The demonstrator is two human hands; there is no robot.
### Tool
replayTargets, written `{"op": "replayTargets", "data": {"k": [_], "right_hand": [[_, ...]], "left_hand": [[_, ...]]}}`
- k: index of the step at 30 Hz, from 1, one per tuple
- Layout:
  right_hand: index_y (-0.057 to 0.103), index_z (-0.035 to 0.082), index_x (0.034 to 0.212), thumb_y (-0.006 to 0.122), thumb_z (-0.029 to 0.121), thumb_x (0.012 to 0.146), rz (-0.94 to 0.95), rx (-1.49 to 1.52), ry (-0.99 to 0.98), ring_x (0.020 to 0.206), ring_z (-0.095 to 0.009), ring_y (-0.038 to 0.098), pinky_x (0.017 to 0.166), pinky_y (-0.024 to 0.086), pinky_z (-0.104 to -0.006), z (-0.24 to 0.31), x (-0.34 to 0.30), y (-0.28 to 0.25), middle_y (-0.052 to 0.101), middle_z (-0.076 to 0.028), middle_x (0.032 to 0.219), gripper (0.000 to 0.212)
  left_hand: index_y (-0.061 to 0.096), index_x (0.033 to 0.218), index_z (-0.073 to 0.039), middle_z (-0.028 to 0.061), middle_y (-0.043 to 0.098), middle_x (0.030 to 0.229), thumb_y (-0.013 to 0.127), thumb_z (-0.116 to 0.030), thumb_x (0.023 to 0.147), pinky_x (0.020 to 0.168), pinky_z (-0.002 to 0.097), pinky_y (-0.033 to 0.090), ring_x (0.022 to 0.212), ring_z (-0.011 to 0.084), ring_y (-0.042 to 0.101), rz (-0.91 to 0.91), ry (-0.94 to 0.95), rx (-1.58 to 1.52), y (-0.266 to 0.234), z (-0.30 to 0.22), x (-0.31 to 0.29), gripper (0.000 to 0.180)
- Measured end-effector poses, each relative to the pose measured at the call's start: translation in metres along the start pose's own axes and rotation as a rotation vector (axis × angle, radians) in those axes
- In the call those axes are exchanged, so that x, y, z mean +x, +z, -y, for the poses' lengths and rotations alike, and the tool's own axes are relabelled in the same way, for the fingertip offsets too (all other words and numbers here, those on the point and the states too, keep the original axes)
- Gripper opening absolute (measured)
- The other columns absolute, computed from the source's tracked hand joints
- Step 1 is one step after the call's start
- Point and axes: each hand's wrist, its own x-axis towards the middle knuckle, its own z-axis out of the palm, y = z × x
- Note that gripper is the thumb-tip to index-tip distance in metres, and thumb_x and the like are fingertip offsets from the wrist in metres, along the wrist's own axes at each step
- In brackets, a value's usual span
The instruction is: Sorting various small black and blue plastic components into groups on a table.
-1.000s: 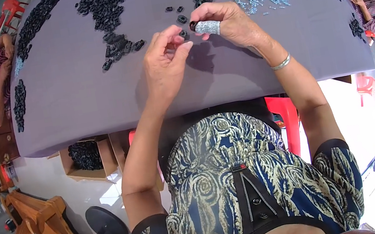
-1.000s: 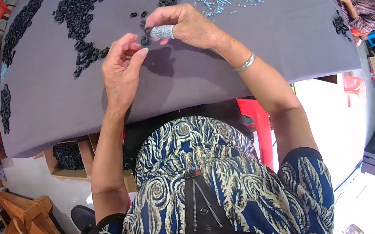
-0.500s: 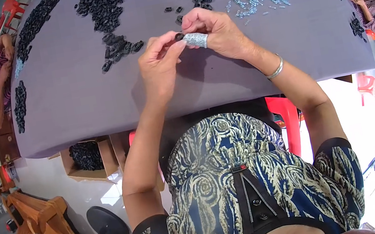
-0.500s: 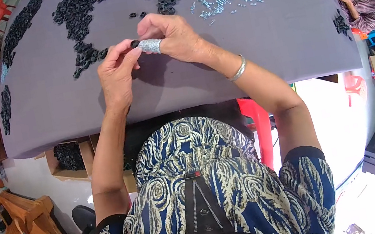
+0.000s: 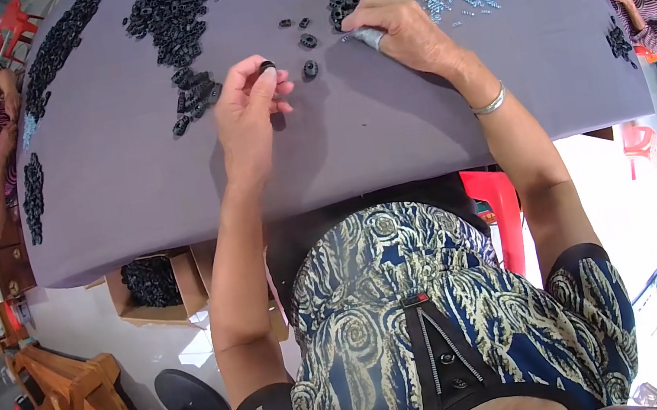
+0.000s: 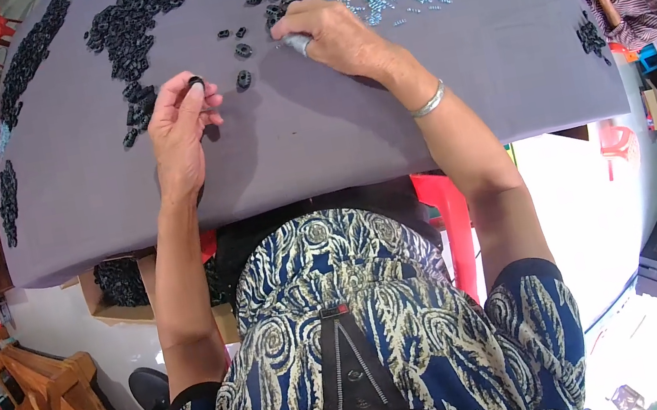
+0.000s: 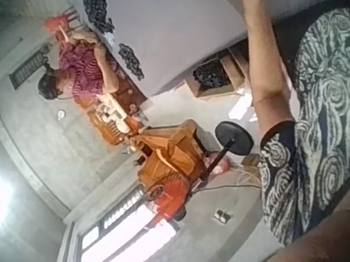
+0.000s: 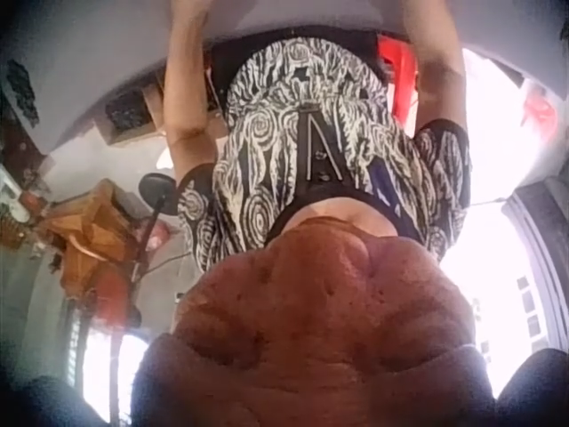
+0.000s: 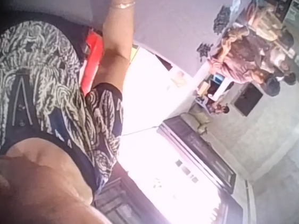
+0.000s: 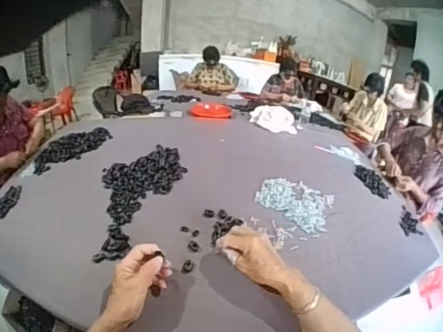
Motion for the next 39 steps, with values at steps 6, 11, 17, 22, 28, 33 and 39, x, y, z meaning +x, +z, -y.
{"op": "replayTargets", "data": {"k": [6,11,17,22,28,33,39], "right_hand": [[0.061,0.003,0.095,0.06,-0.008,0.065,0.104,-0.214,-0.174,0.087,-0.028,0.054,0.075,0.05,-0.0376,0.015,0.0,0.011,0.054,-0.009,0.088,0.033],[0.061,0.001,0.098,0.058,-0.011,0.063,0.047,-0.203,-0.088,0.084,-0.03,0.056,0.074,0.049,-0.0364,0.013,0.0,0.015,0.056,-0.012,0.091,0.037],[0.065,0.0,0.093,0.055,-0.005,0.079,-0.047,0.692,0.292,0.073,-0.013,0.06,0.066,0.05,-0.0256,0.036,0.008,0.018,0.063,-0.003,0.087,0.018],[0.066,0.003,0.097,0.057,0.0,0.082,0.029,0.844,0.36,0.073,-0.007,0.058,0.067,0.048,-0.0225,0.055,0.012,0.018,0.065,0.001,0.081,0.018],[0.065,0.001,0.096,0.062,0.003,0.085,0.103,0.54,0.25,0.077,-0.006,0.057,0.069,0.047,-0.0224,0.054,0.016,0.023,0.063,0.0,0.085,0.011],[0.064,0.001,0.097,0.062,0.002,0.084,0.101,0.474,0.165,0.076,-0.011,0.059,0.069,0.048,-0.0248,0.055,0.014,0.026,0.063,-0.003,0.084,0.013],[0.061,0.006,0.109,0.057,-0.004,0.08,-0.049,0.339,-0.061,0.088,-0.028,0.06,0.076,0.048,-0.033,0.065,0.005,0.038,0.058,-0.012,0.095,0.031]], "left_hand": [[0.062,0.109,0.0,0.0063,0.066,0.092,0.061,-0.009,0.09,0.062,0.022,0.049,0.077,0.0106,0.062,0.033,-0.01,0.043,0.005,0.002,-0.004,0.021],[0.063,0.108,0.0,0.0047,0.064,0.088,0.065,-0.005,0.086,0.06,0.0227,0.051,0.075,0.0104,0.063,0.048,-0.01,-0.008,0.008,0.003,-0.004,0.023],[0.063,0.108,0.001,0.0044,0.064,0.088,0.065,-0.005,0.086,0.061,0.023,0.052,0.076,0.0109,0.063,0.079,-0.002,0.021,0.007,0.007,-0.004,0.023],[0.063,0.107,0.002,0.0048,0.064,0.089,0.066,-0.004,0.085,0.061,0.0223,0.05,0.074,0.0102,0.062,0.102,0.032,0.06,0.007,0.01,-0.004,0.023],[0.064,0.106,0.002,0.0049,0.064,0.087,0.067,-0.003,0.084,0.06,0.0224,0.05,0.072,0.0102,0.061,0.096,0.015,0.054,0.009,0.008,-0.005,0.023],[0.064,0.105,0.002,0.0053,0.064,0.087,0.067,-0.003,0.084,0.06,0.0226,0.05,0.072,0.0102,0.061,0.086,0.022,0.072,0.008,0.011,-0.004,0.022],[0.064,0.106,0.002,0.0052,0.064,0.087,0.065,-0.004,0.086,0.061,0.0238,0.051,0.072,0.0106,0.061,0.019,0.02,-0.016,0.006,0.014,-0.002,0.021]]}}
